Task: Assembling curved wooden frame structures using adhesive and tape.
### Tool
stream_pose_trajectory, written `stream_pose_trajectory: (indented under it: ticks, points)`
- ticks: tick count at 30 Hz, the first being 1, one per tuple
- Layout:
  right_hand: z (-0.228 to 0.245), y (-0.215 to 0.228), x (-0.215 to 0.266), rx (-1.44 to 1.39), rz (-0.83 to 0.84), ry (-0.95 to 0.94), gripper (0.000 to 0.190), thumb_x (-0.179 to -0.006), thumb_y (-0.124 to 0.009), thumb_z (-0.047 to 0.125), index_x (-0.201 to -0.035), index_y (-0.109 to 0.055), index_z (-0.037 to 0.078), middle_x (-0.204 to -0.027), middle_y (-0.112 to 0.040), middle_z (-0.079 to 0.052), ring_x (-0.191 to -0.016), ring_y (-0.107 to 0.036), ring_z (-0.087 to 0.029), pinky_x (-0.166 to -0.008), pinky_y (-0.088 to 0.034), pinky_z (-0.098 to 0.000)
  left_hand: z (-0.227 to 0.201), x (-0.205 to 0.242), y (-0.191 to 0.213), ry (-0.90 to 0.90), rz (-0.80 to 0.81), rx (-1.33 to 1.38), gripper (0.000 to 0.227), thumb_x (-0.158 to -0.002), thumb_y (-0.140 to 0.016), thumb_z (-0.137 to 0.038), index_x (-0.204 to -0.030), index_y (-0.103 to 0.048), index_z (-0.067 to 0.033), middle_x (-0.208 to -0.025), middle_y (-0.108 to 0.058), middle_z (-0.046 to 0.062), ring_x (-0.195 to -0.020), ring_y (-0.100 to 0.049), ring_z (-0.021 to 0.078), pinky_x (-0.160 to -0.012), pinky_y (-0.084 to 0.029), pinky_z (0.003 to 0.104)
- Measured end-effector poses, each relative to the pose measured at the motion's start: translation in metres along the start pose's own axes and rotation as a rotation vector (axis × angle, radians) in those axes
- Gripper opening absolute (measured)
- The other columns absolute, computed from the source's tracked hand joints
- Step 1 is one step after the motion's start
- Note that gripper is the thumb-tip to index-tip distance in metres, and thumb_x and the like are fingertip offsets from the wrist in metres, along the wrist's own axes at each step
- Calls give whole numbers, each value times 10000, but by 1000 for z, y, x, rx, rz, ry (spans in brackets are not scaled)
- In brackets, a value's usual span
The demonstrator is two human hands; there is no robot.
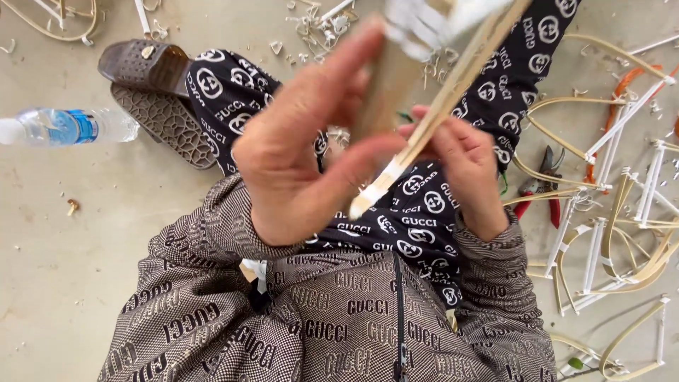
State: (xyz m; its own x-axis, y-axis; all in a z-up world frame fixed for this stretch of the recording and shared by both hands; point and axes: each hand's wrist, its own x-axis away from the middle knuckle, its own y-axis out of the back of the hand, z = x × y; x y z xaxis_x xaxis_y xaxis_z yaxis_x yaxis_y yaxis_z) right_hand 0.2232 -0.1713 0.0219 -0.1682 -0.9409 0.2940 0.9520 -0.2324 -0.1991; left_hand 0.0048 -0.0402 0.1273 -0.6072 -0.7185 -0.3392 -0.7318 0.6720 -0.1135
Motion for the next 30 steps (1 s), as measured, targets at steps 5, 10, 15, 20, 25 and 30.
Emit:
stream_pose_trajectory:
  ticks: [5,10,15,20,25,30]
  points:
    - [16,15,37,123,-281,411,335,-1192,-616,222,-1369,-599,-62,-1116,-719,-196,-965,-737,-253,-901,-629,-371,40,9,18,-40,-244,-41,380,-1270,-571,-37,-1595,-415,-157,-1261,-698,98,-1061,-680,122,-1015,-564,259]
    - [31,10,65,199,-299,525,403,-1079,-776,276,-1289,-653,-45,-1093,-728,-189,-911,-736,-214,-811,-625,-315,69,8,20,65,-357,91,328,-1207,-517,-99,-1518,-431,-39,-1313,-701,134,-1160,-737,218,-1027,-636,335]
    - [46,-8,64,308,-302,580,438,-979,-825,323,-1198,-673,-24,-1039,-714,-159,-851,-718,-183,-713,-602,-259,82,13,20,129,-382,223,331,-1237,-494,-122,-1552,-410,-62,-1355,-684,150,-1212,-719,232,-1081,-611,357]
    - [38,-9,73,430,-325,687,511,-864,-909,359,-1162,-714,-7,-970,-651,-93,-829,-633,-142,-706,-495,-221,98,15,21,202,-359,390,333,-1242,-477,-113,-1563,-414,-52,-1391,-668,168,-1218,-717,257,-1080,-610,380]
    - [31,-17,74,433,-351,685,489,-850,-897,386,-1137,-728,28,-964,-673,-59,-819,-633,-127,-707,-487,-217,108,21,17,232,-327,465,395,-1230,-479,-123,-1597,-348,-65,-1433,-640,184,-1250,-702,268,-1109,-597,398]
    - [10,-33,68,535,-345,631,461,-828,-918,293,-1145,-707,33,-1030,-658,-59,-782,-601,-123,-653,-471,-212,125,54,-22,586,-196,692,627,-1117,-527,-157,-1661,-222,-94,-1489,-565,176,-1285,-649,274,-1099,-560,402]
